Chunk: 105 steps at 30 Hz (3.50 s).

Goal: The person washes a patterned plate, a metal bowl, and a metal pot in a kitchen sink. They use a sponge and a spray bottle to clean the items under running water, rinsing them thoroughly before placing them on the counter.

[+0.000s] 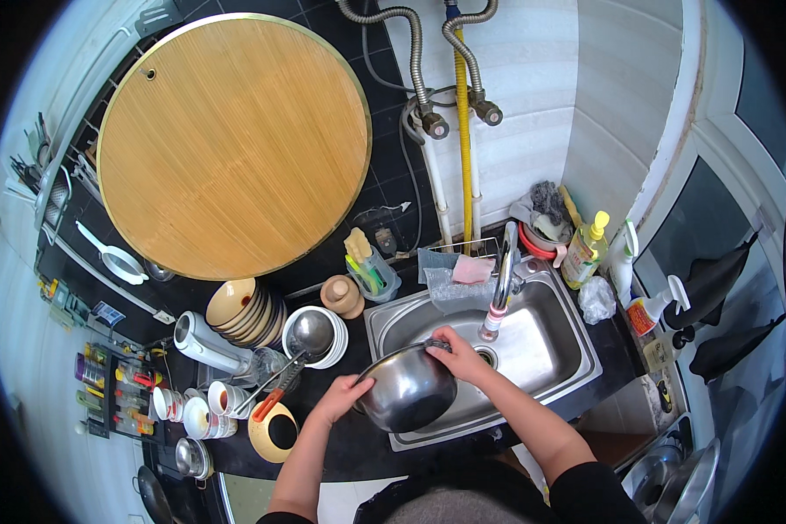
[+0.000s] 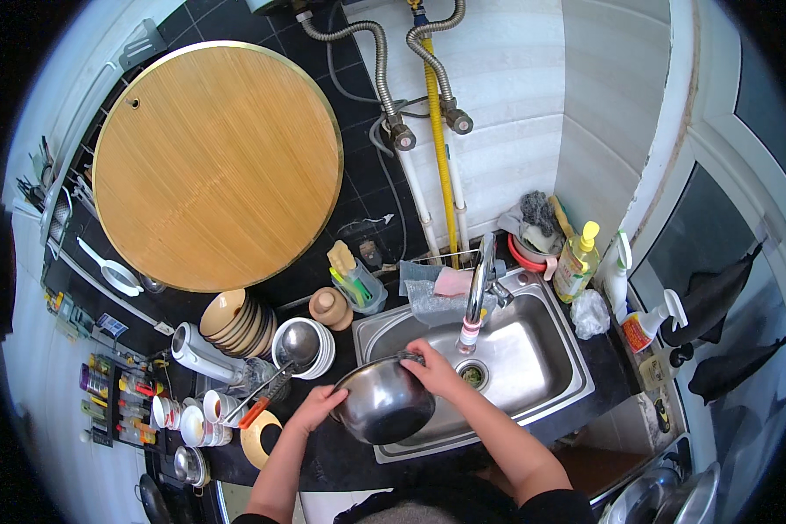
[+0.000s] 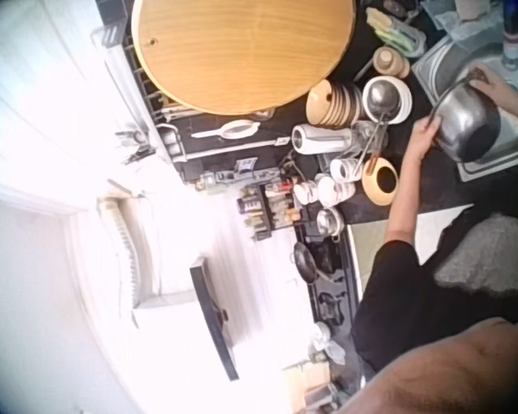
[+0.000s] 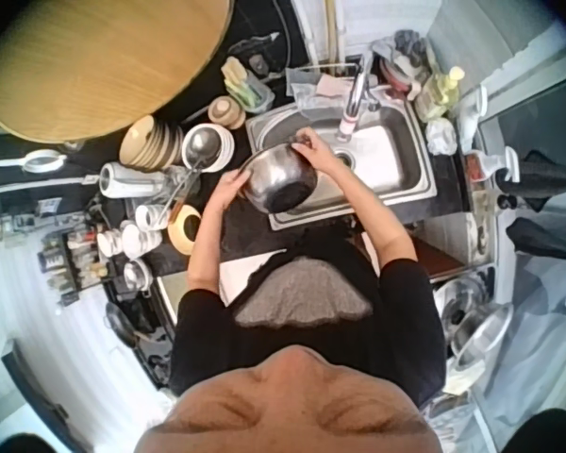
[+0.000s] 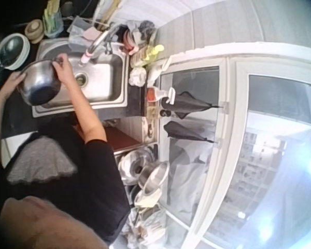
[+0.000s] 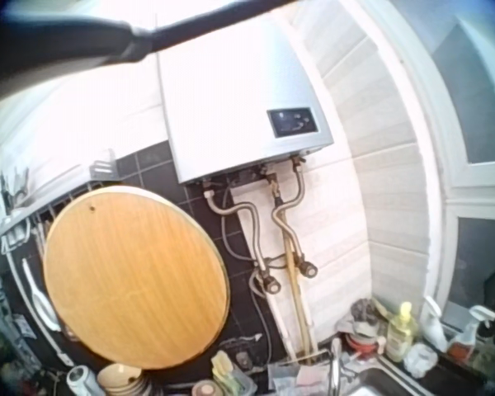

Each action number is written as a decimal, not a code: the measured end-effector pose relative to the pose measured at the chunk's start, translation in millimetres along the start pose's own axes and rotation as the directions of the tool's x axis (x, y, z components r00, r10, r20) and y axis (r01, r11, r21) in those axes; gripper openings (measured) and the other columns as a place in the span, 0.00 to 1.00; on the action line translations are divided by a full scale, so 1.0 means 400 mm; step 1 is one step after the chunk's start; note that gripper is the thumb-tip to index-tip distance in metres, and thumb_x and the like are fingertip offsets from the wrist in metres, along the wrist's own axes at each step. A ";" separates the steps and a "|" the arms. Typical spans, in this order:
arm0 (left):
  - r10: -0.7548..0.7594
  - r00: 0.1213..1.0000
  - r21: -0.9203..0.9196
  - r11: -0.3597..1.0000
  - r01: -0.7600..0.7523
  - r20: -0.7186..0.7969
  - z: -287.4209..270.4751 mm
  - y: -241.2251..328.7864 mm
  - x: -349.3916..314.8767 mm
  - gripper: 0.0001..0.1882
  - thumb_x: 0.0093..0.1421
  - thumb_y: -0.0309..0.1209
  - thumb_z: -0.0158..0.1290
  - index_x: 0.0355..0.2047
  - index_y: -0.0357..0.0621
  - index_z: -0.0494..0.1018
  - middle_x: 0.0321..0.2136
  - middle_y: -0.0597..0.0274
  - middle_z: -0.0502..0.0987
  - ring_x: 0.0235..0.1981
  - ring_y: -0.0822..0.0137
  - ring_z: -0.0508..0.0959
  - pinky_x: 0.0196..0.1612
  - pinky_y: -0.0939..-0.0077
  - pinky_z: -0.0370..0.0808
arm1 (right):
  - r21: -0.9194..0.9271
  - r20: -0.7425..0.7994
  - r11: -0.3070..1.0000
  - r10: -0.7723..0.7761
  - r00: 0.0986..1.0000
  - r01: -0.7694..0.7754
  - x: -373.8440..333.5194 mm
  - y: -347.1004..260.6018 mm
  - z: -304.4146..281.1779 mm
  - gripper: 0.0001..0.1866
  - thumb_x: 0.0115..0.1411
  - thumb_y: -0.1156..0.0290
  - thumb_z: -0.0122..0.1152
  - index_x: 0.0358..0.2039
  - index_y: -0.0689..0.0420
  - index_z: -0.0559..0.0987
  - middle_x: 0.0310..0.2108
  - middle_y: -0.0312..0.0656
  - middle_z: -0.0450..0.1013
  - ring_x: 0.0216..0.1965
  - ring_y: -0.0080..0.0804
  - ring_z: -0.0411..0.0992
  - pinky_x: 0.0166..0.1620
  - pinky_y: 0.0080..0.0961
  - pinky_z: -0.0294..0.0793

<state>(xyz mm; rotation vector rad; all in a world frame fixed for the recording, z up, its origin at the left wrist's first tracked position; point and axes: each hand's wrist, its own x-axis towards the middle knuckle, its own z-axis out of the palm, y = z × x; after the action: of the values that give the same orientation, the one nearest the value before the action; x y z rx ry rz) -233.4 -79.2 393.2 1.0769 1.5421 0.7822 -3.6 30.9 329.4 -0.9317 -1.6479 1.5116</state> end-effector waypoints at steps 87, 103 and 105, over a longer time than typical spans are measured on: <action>0.586 0.729 0.067 0.793 -0.605 -0.354 0.378 -0.434 0.090 0.25 0.57 0.46 0.48 0.17 0.33 0.70 0.10 0.51 0.64 0.14 0.69 0.63 0.21 0.70 0.64 | -0.663 -0.014 0.505 -0.746 0.666 0.552 -0.267 0.194 0.111 0.09 0.45 0.79 0.59 0.30 0.60 0.76 0.31 0.47 0.73 0.36 0.43 0.71 0.41 0.30 0.70; 0.403 0.871 -0.073 0.896 -0.438 -0.282 0.440 -0.482 0.267 0.26 0.57 0.47 0.47 0.21 0.31 0.73 0.15 0.65 0.71 0.18 0.75 0.66 0.23 0.77 0.65 | -0.433 -0.339 0.875 -0.381 0.860 0.217 -0.170 0.399 -0.101 0.11 0.47 0.74 0.61 0.32 0.61 0.75 0.27 0.42 0.74 0.29 0.31 0.71 0.35 0.23 0.70; 0.356 0.889 -0.030 0.924 -0.380 -0.288 0.439 -0.492 0.288 0.25 0.57 0.47 0.47 0.23 0.32 0.74 0.17 0.64 0.72 0.20 0.75 0.67 0.25 0.78 0.66 | -0.445 -0.306 0.875 -0.350 0.885 0.192 -0.153 0.422 -0.111 0.12 0.46 0.74 0.62 0.33 0.61 0.75 0.28 0.43 0.74 0.30 0.31 0.71 0.37 0.24 0.70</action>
<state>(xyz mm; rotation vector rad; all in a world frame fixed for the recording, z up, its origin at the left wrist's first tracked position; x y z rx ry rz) -114.8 -56.6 131.9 1.2558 1.5341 1.2976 73.1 9.5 162.4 -1.0686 -1.7385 0.7464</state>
